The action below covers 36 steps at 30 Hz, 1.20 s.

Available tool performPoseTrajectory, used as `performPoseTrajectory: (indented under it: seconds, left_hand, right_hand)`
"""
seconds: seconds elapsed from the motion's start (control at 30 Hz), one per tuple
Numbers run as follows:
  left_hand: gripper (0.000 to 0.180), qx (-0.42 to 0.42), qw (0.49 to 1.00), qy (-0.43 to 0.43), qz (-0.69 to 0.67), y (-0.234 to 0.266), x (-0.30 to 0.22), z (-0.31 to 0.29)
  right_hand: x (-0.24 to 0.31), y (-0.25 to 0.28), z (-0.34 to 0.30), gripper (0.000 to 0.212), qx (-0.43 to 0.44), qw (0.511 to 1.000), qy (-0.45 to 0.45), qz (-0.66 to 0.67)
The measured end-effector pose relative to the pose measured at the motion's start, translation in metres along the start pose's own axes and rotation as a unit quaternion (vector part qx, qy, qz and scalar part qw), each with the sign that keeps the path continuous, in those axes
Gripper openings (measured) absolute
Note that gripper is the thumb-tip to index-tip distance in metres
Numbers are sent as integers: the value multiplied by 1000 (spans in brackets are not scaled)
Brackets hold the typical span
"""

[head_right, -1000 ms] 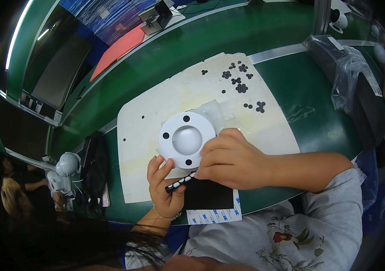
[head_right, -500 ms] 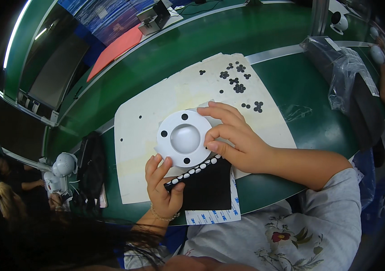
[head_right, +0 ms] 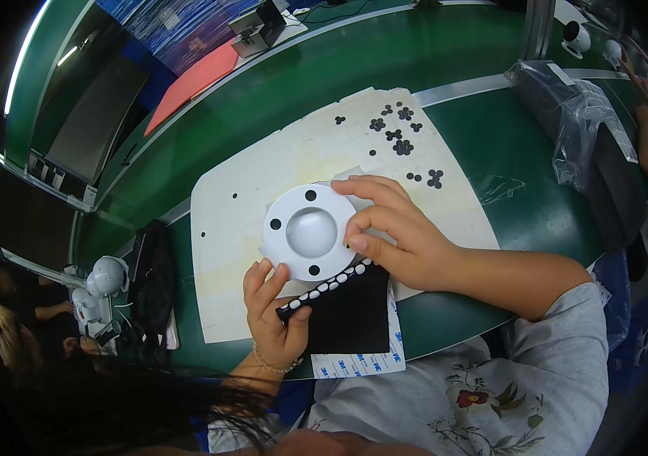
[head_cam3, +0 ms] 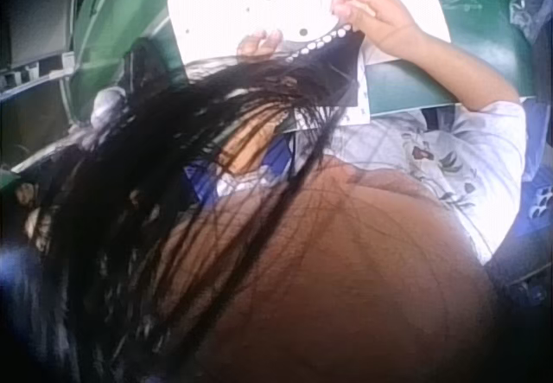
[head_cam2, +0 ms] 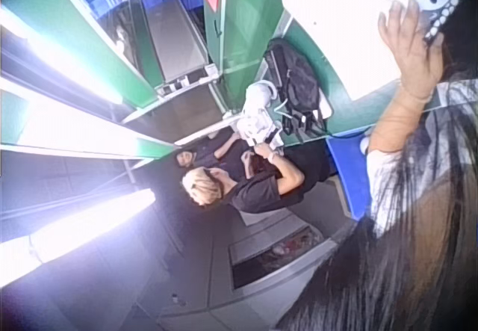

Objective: The person assembles white dome security cameras by hand. They pick up a camera housing, peel small black circular stickers from a sheet, and apply them to the mounting holes on the bottom of the device. The person repeats this process for multiple units, placing the finished cameras into a blue bin.

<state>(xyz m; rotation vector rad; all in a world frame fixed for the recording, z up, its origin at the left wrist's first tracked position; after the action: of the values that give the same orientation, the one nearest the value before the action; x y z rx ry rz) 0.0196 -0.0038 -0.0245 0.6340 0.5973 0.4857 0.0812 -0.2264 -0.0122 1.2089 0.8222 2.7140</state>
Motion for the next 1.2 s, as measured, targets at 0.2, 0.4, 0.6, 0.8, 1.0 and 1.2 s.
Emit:
performPoseTrajectory:
  seconds: [0.2,0.4,0.6,0.8,1.0,1.2]
  left_hand:
    - [20,-3,1000,3,-3,-1,0,0]
    - [20,-2,1000,11,8,-1,-2,0]
    - [19,-7,1000,9,4,-2,0,0]
    - [17,-21,999,19,-18,-3,0,0]
    - [17,-24,998,20,-49,-3,0,2]
    - [18,-61,994,25,-84,9,11,4]
  right_hand:
    - [1,0,0,15,-4,1000,7,-19]
    - [-1,0,0,14,-11,998,25,-56]
    - [-3,5,-4,14,-19,979,98,-177]
    - [0,7,-7,30,-95,989,39,-110]
    - [-5,-3,3,29,93,845,-354,391]
    - [-21,14,25,26,22,902,-270,336]
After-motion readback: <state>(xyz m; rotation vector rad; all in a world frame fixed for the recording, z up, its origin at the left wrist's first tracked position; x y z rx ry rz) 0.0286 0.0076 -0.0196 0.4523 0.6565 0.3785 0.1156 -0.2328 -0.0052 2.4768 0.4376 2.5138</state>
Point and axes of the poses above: each hand's wrist, its own z-axis towards the middle knuckle, its own y-axis out of the back of the hand, x = y × z, the point moved 1 cm from there along z, towards the middle knuckle, and after that the axes turned 5 degrees about -z, right-handed, at the moved point
